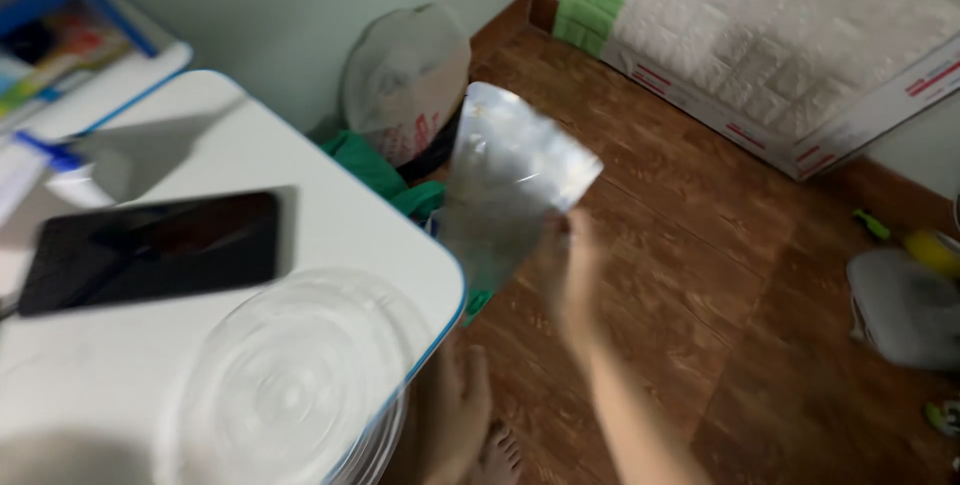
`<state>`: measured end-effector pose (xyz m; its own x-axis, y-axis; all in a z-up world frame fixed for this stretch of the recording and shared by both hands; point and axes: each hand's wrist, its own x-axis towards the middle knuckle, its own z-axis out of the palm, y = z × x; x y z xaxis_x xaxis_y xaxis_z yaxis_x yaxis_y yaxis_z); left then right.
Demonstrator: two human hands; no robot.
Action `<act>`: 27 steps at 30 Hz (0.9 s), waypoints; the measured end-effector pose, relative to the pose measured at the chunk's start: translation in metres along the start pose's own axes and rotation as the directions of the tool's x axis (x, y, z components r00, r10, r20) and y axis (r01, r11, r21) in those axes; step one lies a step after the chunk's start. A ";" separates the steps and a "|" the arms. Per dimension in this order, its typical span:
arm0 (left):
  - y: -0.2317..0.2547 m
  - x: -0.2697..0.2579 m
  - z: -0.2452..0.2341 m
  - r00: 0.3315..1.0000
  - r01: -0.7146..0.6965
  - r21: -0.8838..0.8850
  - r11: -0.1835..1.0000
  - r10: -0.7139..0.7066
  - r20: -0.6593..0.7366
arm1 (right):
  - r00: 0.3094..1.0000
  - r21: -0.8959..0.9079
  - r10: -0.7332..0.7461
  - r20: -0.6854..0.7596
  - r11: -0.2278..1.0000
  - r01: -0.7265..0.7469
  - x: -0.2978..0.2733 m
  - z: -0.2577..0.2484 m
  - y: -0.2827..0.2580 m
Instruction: The person opens a package of chopsticks and discards the wrapper. They then open a packet of dark noodles and add them to a bowl containing bean sprouts. The person uses chopsticks to mix the noodles and bean sprouts together.
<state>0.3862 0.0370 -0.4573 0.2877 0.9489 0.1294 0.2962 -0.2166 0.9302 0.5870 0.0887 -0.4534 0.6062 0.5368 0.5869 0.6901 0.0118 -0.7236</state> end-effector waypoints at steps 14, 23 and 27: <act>-0.156 0.102 0.040 0.957 0.028 0.281 0.959 0.055 -0.283 | 0.785 -0.436 -0.152 0.601 0.761 0.481 -0.077 0.180 0.090; -0.175 0.102 0.047 0.945 -0.005 0.369 0.929 0.125 -0.303 | 0.380 -0.430 0.201 0.903 0.427 0.795 -0.114 0.245 0.161; -0.171 0.096 0.052 0.957 0.205 0.319 0.925 -0.121 -0.262 | 0.221 -0.358 0.317 0.922 0.488 0.796 -0.145 0.283 0.200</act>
<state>0.4104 0.1536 -0.6213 0.0009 0.9949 0.1011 0.6237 -0.0796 0.7776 0.5251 0.2517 -0.7859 -0.0119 0.9006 -0.4345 0.9608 0.1307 0.2447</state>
